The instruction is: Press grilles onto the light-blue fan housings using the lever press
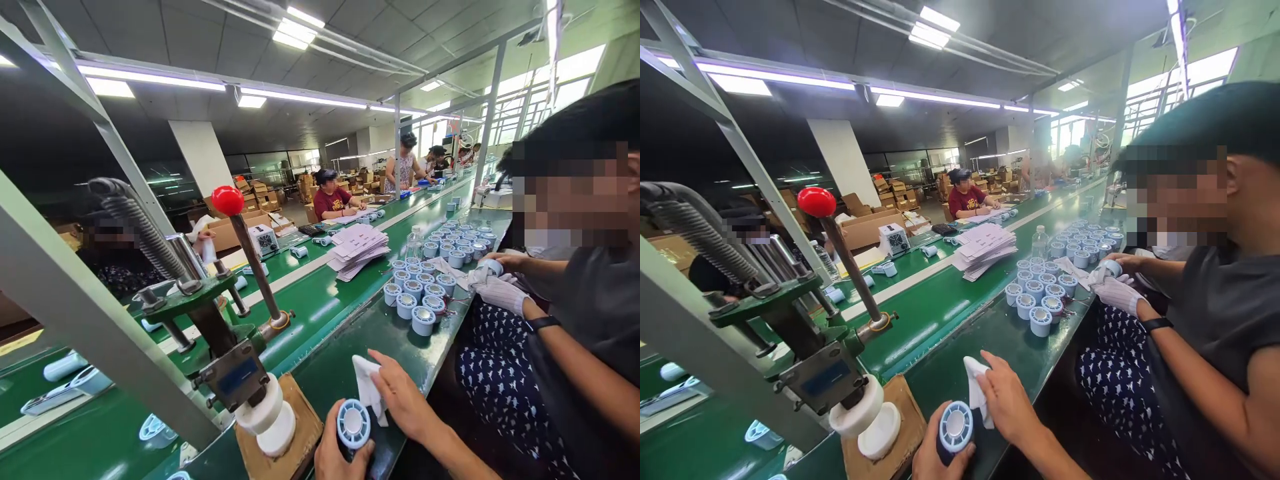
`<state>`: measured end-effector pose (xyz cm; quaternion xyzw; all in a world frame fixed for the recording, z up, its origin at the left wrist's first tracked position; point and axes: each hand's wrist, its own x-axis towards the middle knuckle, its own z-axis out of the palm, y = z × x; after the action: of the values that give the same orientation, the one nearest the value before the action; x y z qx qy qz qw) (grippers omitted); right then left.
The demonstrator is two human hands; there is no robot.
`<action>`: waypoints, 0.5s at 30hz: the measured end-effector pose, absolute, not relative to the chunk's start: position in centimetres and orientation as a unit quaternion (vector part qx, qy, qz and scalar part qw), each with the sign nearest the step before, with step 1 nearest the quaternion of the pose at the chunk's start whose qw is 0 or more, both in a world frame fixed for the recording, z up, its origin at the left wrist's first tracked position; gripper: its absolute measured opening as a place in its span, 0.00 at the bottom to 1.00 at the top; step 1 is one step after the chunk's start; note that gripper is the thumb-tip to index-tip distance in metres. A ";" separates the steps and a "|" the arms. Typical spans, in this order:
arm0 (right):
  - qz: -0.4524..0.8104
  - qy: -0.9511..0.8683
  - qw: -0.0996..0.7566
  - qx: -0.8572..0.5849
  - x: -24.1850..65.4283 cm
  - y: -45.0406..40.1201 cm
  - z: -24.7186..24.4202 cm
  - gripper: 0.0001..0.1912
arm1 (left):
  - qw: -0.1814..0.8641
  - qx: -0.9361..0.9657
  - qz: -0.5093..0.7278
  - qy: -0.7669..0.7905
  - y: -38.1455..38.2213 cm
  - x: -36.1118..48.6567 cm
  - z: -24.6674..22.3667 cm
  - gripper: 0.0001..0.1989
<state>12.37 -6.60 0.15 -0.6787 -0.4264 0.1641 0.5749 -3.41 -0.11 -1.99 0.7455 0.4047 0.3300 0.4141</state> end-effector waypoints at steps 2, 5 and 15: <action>0.185 -0.375 0.608 -0.675 13.5 -6.8 -0.4 0.28 | 0.415 0.751 0.335 0.390 0.0 -3.5 -1.9 0.31; 0.213 -0.295 0.657 -0.660 13.9 -7.7 -1.8 0.33 | 0.423 0.748 0.349 0.374 0.0 -3.6 -1.5 0.29; 0.299 -0.114 0.805 -0.500 14.1 -10.7 -1.8 0.29 | 0.434 0.726 0.368 0.387 -0.2 -3.7 -0.9 0.28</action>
<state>14.12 -10.75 -1.80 -0.4996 -0.1141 0.2988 0.8051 -3.74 -0.18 -0.88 0.7255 0.3866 0.3684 0.4341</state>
